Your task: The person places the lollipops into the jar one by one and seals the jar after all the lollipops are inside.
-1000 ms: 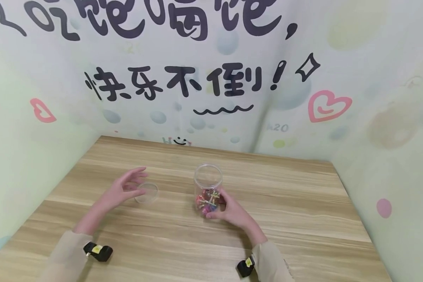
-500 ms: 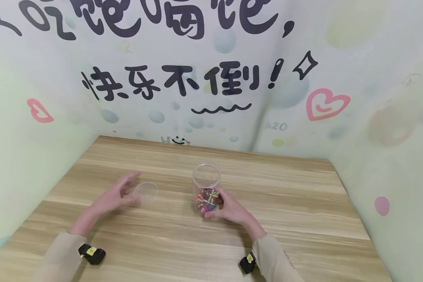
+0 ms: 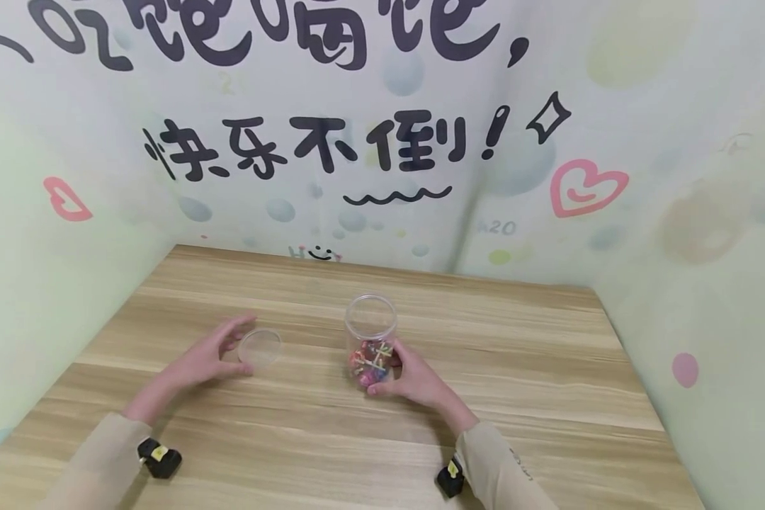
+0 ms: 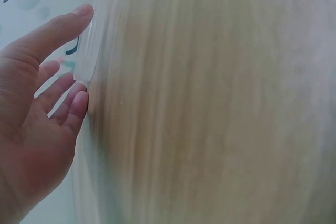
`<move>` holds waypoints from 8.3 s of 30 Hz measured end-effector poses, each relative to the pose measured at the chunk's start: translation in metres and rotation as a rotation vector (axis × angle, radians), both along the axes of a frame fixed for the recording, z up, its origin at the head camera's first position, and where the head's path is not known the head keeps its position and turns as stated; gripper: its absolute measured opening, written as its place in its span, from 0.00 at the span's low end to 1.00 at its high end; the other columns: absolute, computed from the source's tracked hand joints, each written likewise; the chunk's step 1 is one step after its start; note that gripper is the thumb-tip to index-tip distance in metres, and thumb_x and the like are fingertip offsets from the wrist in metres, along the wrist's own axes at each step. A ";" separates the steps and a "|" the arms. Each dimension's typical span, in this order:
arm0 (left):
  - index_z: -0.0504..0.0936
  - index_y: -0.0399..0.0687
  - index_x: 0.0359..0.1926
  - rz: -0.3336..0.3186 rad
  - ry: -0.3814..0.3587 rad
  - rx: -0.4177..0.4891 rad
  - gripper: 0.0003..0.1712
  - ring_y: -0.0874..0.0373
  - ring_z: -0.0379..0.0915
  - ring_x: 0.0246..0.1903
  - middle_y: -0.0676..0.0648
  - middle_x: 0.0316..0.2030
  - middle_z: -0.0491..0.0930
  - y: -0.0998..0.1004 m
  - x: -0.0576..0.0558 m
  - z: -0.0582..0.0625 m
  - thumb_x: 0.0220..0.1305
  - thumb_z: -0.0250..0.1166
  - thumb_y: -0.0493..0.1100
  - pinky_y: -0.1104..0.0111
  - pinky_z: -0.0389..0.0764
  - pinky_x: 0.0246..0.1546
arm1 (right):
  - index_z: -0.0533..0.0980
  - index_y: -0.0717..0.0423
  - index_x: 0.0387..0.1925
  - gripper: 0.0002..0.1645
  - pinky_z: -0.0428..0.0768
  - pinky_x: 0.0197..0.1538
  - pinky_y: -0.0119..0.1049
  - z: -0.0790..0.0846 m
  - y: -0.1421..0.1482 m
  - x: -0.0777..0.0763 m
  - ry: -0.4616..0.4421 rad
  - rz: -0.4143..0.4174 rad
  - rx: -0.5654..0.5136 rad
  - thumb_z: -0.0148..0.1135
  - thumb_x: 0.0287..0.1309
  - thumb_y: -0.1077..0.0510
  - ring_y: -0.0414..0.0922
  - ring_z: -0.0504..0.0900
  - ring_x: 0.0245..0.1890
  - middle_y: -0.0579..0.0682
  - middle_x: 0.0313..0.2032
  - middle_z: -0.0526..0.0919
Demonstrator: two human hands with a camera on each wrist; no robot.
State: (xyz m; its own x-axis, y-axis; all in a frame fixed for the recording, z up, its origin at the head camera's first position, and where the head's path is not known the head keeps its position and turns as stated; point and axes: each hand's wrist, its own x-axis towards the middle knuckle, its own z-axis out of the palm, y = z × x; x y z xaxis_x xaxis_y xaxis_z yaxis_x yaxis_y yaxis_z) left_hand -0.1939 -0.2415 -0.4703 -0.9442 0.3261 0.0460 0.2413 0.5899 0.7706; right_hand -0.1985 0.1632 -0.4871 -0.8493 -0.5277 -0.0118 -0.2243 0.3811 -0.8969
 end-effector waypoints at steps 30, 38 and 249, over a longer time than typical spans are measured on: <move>0.64 0.35 0.69 -0.032 0.010 -0.021 0.52 0.35 0.69 0.60 0.32 0.64 0.70 0.003 -0.005 -0.002 0.46 0.80 0.44 0.43 0.71 0.63 | 0.69 0.49 0.66 0.51 0.78 0.60 0.43 -0.004 -0.014 0.032 0.116 -0.337 0.042 0.82 0.37 0.53 0.45 0.80 0.53 0.49 0.55 0.81; 0.67 0.35 0.67 -0.041 0.063 -0.090 0.50 0.37 0.70 0.59 0.33 0.62 0.73 0.005 -0.006 -0.001 0.45 0.80 0.46 0.43 0.72 0.60 | 0.71 0.52 0.64 0.48 0.80 0.58 0.41 -0.007 -0.012 0.033 0.130 -0.359 0.072 0.82 0.38 0.53 0.45 0.81 0.50 0.50 0.53 0.83; 0.74 0.43 0.64 -0.644 0.385 -0.228 0.42 0.52 0.71 0.59 0.45 0.58 0.78 0.173 -0.042 0.157 0.48 0.77 0.51 0.59 0.75 0.60 | 0.68 0.43 0.63 0.46 0.71 0.68 0.49 -0.006 -0.012 0.036 0.100 -0.326 -0.104 0.81 0.41 0.54 0.49 0.78 0.59 0.49 0.57 0.80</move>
